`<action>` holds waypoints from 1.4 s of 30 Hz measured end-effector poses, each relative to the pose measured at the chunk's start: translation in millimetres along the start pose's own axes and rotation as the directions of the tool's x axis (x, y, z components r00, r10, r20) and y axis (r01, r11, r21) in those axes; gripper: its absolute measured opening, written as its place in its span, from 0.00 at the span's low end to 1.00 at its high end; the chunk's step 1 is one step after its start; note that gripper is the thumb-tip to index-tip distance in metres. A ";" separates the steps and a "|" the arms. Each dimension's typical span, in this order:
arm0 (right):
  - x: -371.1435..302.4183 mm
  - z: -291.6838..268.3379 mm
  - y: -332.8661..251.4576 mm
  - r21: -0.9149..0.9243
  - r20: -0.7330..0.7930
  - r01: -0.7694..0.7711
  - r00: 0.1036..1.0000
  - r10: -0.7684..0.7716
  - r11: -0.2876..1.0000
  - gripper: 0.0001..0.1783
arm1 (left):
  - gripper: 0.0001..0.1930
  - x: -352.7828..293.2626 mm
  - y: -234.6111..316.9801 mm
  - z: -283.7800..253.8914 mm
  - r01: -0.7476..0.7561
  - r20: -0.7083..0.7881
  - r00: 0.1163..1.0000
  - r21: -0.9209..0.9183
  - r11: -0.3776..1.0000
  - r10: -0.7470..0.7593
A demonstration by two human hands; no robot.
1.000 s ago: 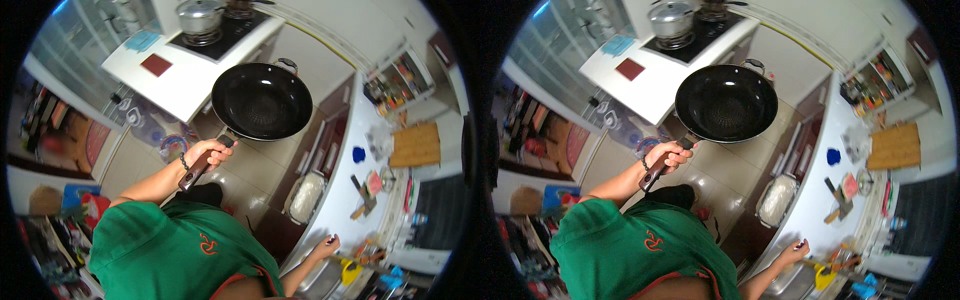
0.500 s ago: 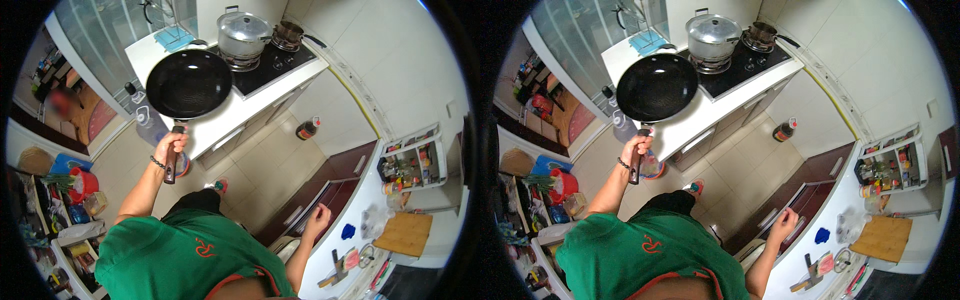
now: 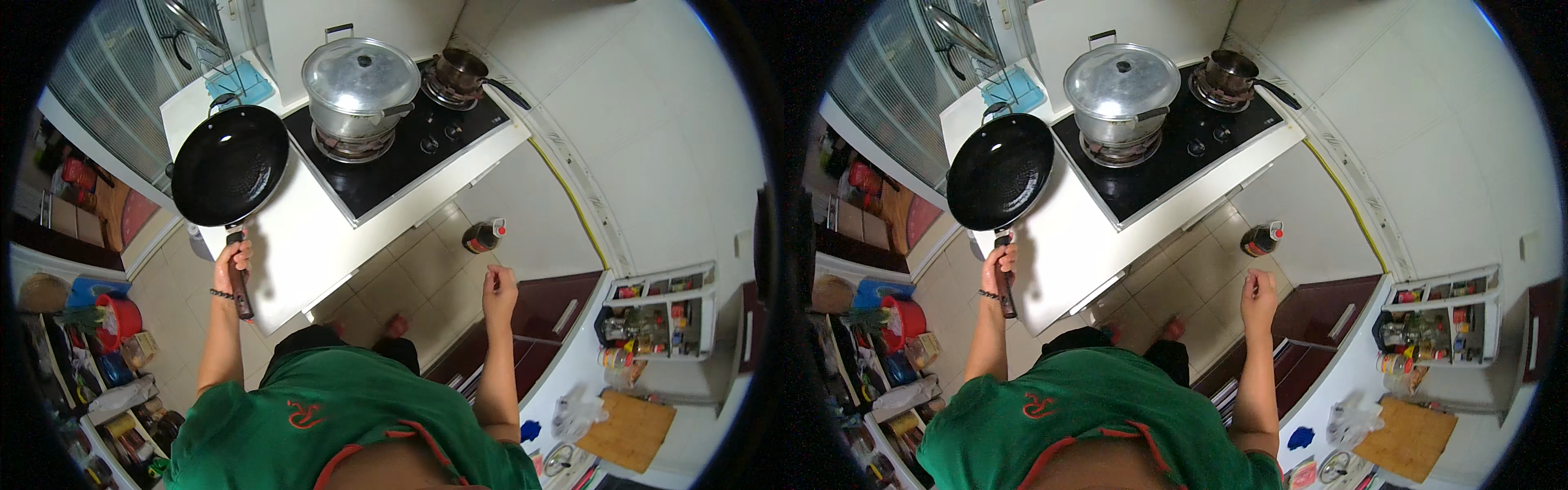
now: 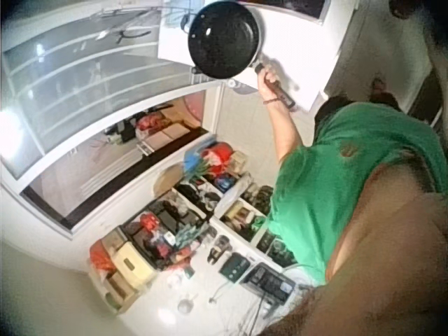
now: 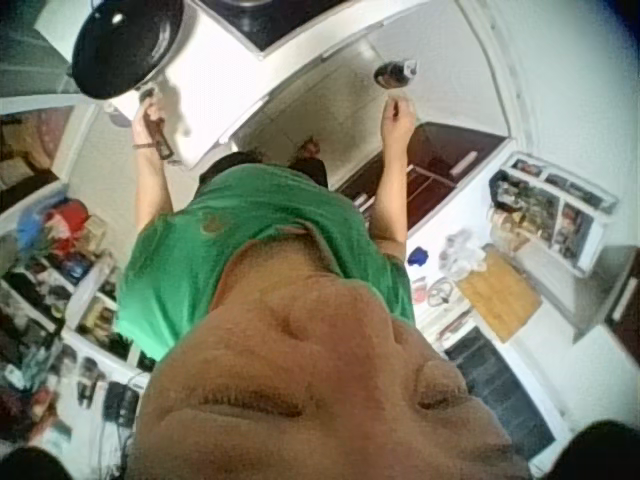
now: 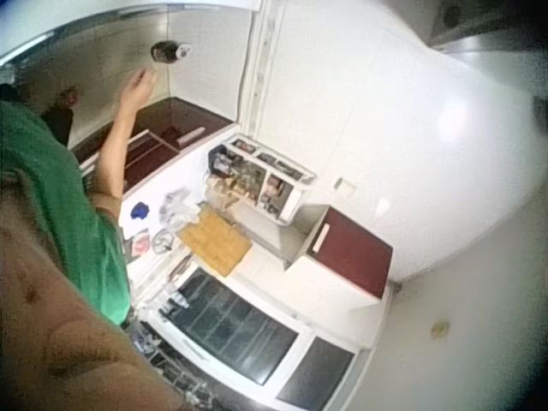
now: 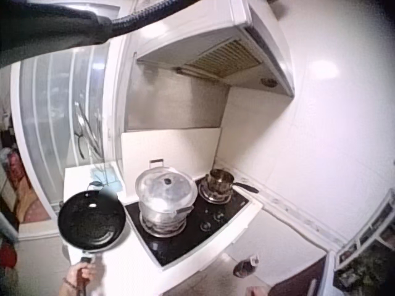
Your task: The person washes a black frying pan and a wooden spatula in the sink using a sponge and running water. They then move to the countertop, wipe the surface with a blue cloth, and clean a metal cleaver before rinsing the cloth in the sink.
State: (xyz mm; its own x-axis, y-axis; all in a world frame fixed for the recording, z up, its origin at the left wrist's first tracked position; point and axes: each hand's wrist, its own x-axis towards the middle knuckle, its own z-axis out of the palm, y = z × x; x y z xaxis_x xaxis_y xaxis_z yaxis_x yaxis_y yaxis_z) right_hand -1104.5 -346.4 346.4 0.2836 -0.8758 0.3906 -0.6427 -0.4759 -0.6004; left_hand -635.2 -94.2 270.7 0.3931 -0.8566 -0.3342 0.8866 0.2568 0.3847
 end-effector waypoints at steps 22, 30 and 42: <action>562.6 136.2 142.4 -0.062 0.741 -0.200 0.647 0.179 0.978 0.22 | 0.17 -1.5 -62.9 119.3 0.216 0.025 0.560 0.961 -0.175 0.828; 520.3 149.1 171.4 0.355 0.625 -0.415 0.772 0.118 0.838 0.17 | 0.34 195.8 -158.4 277.6 -0.105 -0.227 0.955 0.340 0.935 0.190; 368.8 -63.1 198.1 0.284 0.437 -0.466 0.841 0.319 0.838 0.08 | 0.12 223.8 -139.9 296.4 -0.219 -0.305 0.909 0.233 0.948 0.285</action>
State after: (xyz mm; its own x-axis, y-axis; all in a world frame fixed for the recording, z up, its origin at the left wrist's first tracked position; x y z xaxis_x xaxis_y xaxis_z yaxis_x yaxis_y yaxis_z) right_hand -1172.1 -758.5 415.6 0.3445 -0.9236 -0.1684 -0.4688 -0.0138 -0.8832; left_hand -743.5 -454.5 397.1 0.6839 -0.5689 -0.4567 0.6975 0.3264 0.6379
